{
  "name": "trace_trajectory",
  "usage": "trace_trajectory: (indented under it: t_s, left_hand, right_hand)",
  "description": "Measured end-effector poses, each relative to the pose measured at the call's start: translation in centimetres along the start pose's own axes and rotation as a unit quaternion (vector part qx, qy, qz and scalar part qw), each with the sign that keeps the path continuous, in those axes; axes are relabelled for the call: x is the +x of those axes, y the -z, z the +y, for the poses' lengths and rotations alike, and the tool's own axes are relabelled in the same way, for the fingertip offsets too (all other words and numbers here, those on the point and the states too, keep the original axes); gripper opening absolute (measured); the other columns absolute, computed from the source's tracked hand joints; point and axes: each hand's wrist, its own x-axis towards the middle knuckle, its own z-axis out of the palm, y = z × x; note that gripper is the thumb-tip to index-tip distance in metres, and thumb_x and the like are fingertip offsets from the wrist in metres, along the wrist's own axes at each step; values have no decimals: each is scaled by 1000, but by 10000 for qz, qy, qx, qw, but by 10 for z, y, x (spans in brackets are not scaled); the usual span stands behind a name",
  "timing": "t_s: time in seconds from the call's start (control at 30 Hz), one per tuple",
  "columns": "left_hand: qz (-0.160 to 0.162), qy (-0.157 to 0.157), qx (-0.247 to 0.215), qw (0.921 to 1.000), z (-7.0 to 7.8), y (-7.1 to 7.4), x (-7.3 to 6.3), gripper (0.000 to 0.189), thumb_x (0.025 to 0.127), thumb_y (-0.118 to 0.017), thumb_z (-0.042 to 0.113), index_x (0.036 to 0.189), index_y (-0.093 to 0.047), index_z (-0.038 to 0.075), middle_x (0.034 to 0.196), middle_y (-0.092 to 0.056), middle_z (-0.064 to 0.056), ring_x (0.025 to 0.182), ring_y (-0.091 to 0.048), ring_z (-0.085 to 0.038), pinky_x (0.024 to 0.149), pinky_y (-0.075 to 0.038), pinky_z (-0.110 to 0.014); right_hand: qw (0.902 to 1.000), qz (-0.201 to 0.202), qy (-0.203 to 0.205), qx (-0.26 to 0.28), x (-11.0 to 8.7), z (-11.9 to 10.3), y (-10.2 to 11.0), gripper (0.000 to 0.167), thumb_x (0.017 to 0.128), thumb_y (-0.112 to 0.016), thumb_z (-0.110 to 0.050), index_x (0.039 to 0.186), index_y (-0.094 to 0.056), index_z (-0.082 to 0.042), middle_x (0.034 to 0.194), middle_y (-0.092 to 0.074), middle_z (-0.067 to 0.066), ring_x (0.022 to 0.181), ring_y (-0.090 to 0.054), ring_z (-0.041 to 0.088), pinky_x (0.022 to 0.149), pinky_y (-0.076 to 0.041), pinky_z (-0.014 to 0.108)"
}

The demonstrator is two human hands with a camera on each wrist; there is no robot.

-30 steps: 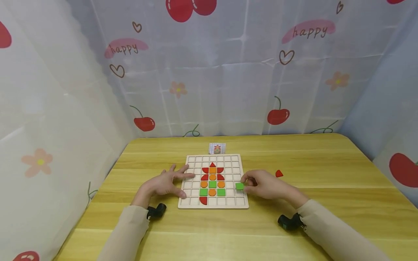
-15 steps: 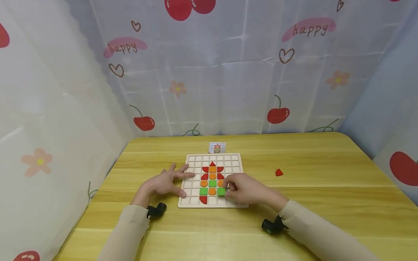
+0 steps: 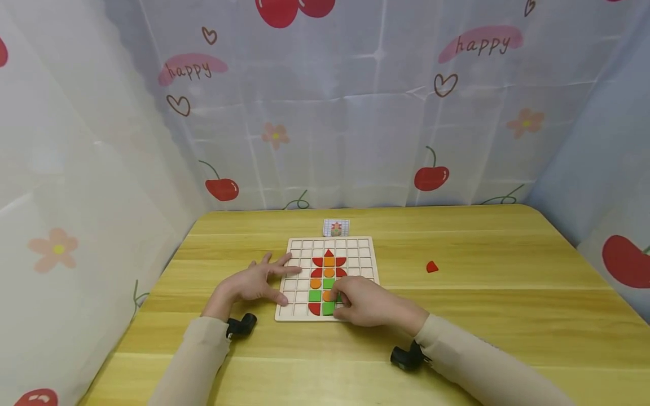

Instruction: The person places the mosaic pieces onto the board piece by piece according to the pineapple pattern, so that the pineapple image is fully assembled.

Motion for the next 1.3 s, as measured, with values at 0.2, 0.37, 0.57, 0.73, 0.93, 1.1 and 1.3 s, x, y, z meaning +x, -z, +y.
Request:
trace_trajectory:
  t_s: [0.2, 0.37, 0.57, 0.73, 0.93, 1.1, 1.3]
  left_hand:
    - [-37, -18, -33, 10000, 0, 0, 0, 72, 79, -86, 40, 144, -57, 47, 174, -16, 10, 160, 17, -39, 119, 12, -75]
    - [-7, -6, -58, 10000, 1, 1, -1, 72, 79, -87, 40, 144, -57, 46, 174, -16, 10, 160, 17, -39, 118, 12, -76]
    - [-35, 15, -21, 10000, 2, -1, -1, 73, 78, -87, 42, 145, -56, 47, 173, -16, 11, 159, 17, -40, 117, 11, -78]
    - [20, 44, -30, 10000, 0, -1, 0, 73, 77, -88, 41, 143, -57, 48, 173, -17, 13, 160, 17, -38, 118, 10, -77]
    - [15, 70, -31, 10000, -2, -2, 0, 73, 77, -87, 42, 143, -57, 50, 173, -16, 13, 160, 17, -38, 118, 11, -77]
    - [38, 47, -61, 10000, -3, -2, 0, 73, 77, -87, 41, 142, -57, 50, 173, -17, 13, 160, 17, -38, 119, 12, -76]
    - [28, 61, -62, 10000, 0, -1, -1, 72, 78, -87, 39, 143, -57, 49, 173, -17, 13, 160, 17, -37, 119, 12, -75]
  right_hand:
    - [9999, -26, -33, -120, 1, -2, 0, 17, 91, -77, -23, 105, -70, -15, 76, -58, -2, 72, -50, 10, 69, -43, 25]
    - [9999, -17, 116, -52, 1, -1, 1, 17, 91, -77, -22, 106, -71, -16, 78, -59, -2, 72, -49, 9, 68, -42, 25]
    - [9997, 169, 167, 35, -7, 6, 9, 10, 91, -75, -17, 101, -73, -18, 74, -54, -5, 71, -47, 10, 65, -40, 25]
    - [9985, 297, -380, 247, -17, 21, 22, 6, 93, -73, -15, 98, -72, -19, 74, -52, -3, 70, -47, 13, 61, -38, 25]
    - [9933, 443, -966, 461, -32, 43, 37, 7, 93, -74, -15, 97, -70, -19, 74, -51, -1, 69, -48, 15, 59, -38, 25]
    - [9922, 665, -916, 521, -45, 62, 48, 9, 92, -75, -13, 100, -70, -14, 78, -53, 0, 69, -48, 13, 60, -40, 24]
    - [9884, 820, -1152, 556, -59, 88, 61, 18, 92, -75, -15, 107, -68, -7, 85, -56, 2, 69, -52, 13, 62, -45, 26]
